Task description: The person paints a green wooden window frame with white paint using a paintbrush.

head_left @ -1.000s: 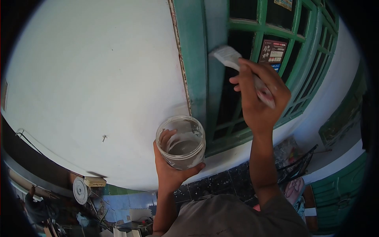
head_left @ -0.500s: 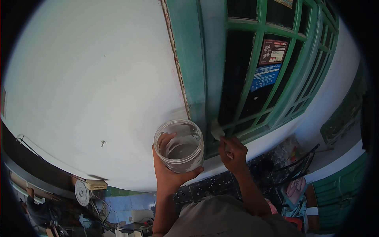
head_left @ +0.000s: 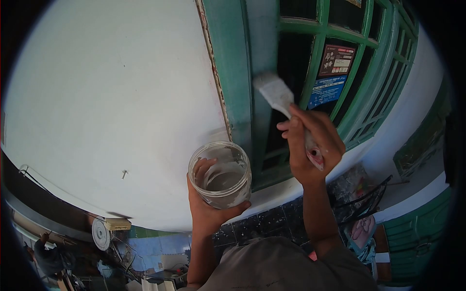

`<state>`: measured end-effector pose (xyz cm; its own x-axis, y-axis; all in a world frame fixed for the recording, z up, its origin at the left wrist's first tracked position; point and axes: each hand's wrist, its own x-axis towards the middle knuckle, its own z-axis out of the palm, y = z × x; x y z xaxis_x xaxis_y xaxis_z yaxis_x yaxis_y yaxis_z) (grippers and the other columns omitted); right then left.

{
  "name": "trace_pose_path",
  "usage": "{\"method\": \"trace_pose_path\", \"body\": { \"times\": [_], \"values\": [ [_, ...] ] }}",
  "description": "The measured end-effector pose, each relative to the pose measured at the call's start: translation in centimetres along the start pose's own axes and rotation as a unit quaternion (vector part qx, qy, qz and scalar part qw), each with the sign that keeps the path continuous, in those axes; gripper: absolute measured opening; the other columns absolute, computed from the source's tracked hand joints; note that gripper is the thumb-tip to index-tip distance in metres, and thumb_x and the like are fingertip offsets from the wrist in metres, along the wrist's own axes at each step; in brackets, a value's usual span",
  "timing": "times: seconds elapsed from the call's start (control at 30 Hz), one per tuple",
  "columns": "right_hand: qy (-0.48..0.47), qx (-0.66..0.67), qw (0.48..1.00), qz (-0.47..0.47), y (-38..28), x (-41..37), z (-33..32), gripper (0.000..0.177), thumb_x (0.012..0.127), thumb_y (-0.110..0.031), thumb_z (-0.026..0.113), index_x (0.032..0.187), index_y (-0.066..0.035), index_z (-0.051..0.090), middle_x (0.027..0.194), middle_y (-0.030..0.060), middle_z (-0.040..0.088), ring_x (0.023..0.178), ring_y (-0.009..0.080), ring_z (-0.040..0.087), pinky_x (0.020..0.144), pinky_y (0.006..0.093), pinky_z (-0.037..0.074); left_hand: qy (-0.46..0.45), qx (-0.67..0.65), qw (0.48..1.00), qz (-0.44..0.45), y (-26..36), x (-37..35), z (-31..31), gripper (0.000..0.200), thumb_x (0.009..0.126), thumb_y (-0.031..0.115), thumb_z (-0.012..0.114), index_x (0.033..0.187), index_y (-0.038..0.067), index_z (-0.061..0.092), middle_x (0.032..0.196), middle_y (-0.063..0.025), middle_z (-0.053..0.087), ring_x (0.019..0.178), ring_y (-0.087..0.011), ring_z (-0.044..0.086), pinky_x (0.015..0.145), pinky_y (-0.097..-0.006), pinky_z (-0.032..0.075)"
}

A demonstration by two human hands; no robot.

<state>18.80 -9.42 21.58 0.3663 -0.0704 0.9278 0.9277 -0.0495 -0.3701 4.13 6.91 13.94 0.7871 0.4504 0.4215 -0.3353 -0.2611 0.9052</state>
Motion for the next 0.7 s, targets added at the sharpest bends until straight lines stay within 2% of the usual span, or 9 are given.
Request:
{"method": "trace_pose_path", "body": {
  "times": [0.07,0.23,0.37,0.5,0.67,0.7],
  "values": [
    [0.019,-0.004,0.999,-0.043,0.0,0.1,0.1,0.027,0.086,0.012,0.069,0.112,0.006,0.074,0.094,0.0144,0.071,0.077,0.02,0.074,0.067,0.0288,0.059,0.002,0.009,1.0,0.004,-0.1,0.0,0.0,0.113,0.05,0.022,0.102,0.142,0.0,0.043,0.145,-0.0146,0.045,0.13,-0.0275,0.055,0.108,-0.0397,0.049],
    [-0.048,-0.035,0.998,-0.016,3.1,-6.1,-0.1,0.032,0.086,0.01,0.07,0.117,0.005,0.073,0.096,0.0155,0.072,0.077,0.0213,0.074,0.068,0.0306,0.058,0.008,-0.005,1.0,-0.001,-0.2,0.3,0.0,0.112,0.049,0.022,0.102,0.142,0.0,0.043,0.145,-0.0147,0.044,0.129,-0.0273,0.056,0.108,-0.0395,0.048],
    [-0.119,-0.072,0.984,0.112,3.2,-12.5,-1.7,0.025,0.086,0.005,0.071,0.11,0.003,0.074,0.088,0.0127,0.07,0.07,0.0203,0.071,0.062,0.0313,0.055,0.01,-0.007,1.0,-0.008,-0.5,0.5,-0.1,0.112,0.049,0.021,0.102,0.142,0.0,0.042,0.145,-0.0151,0.045,0.129,-0.0274,0.056,0.108,-0.0395,0.047],
    [-0.178,-0.087,0.954,0.226,3.1,-12.7,-2.2,0.017,0.085,0.001,0.073,0.102,0.001,0.075,0.08,0.0114,0.066,0.061,0.0189,0.065,0.055,0.0311,0.05,0.002,0.003,1.0,0.009,-0.3,0.7,0.1,0.113,0.049,0.021,0.103,0.142,-0.001,0.042,0.144,-0.0154,0.045,0.13,-0.0277,0.055,0.109,-0.0397,0.047],
    [-0.121,-0.05,0.987,0.094,2.7,-3.6,-0.7,0.01,0.083,0.001,0.074,0.092,0.001,0.073,0.074,0.0104,0.064,0.055,0.0171,0.06,0.052,0.0291,0.045,-0.003,0.002,1.0,0.016,0.4,0.5,0.3,0.115,0.048,0.021,0.103,0.142,-0.002,0.04,0.143,-0.0155,0.047,0.13,-0.028,0.055,0.108,-0.0403,0.048],
    [-0.105,-0.038,0.989,0.096,2.3,-1.7,-0.1,0.009,0.082,0.002,0.074,0.091,0.001,0.072,0.073,0.0102,0.064,0.056,0.0167,0.06,0.052,0.029,0.045,-0.003,0.014,1.0,0.024,0.5,0.5,0.2,0.115,0.048,0.021,0.103,0.143,-0.002,0.04,0.142,-0.0155,0.047,0.13,-0.028,0.055,0.108,-0.0404,0.048]
  ]
}}
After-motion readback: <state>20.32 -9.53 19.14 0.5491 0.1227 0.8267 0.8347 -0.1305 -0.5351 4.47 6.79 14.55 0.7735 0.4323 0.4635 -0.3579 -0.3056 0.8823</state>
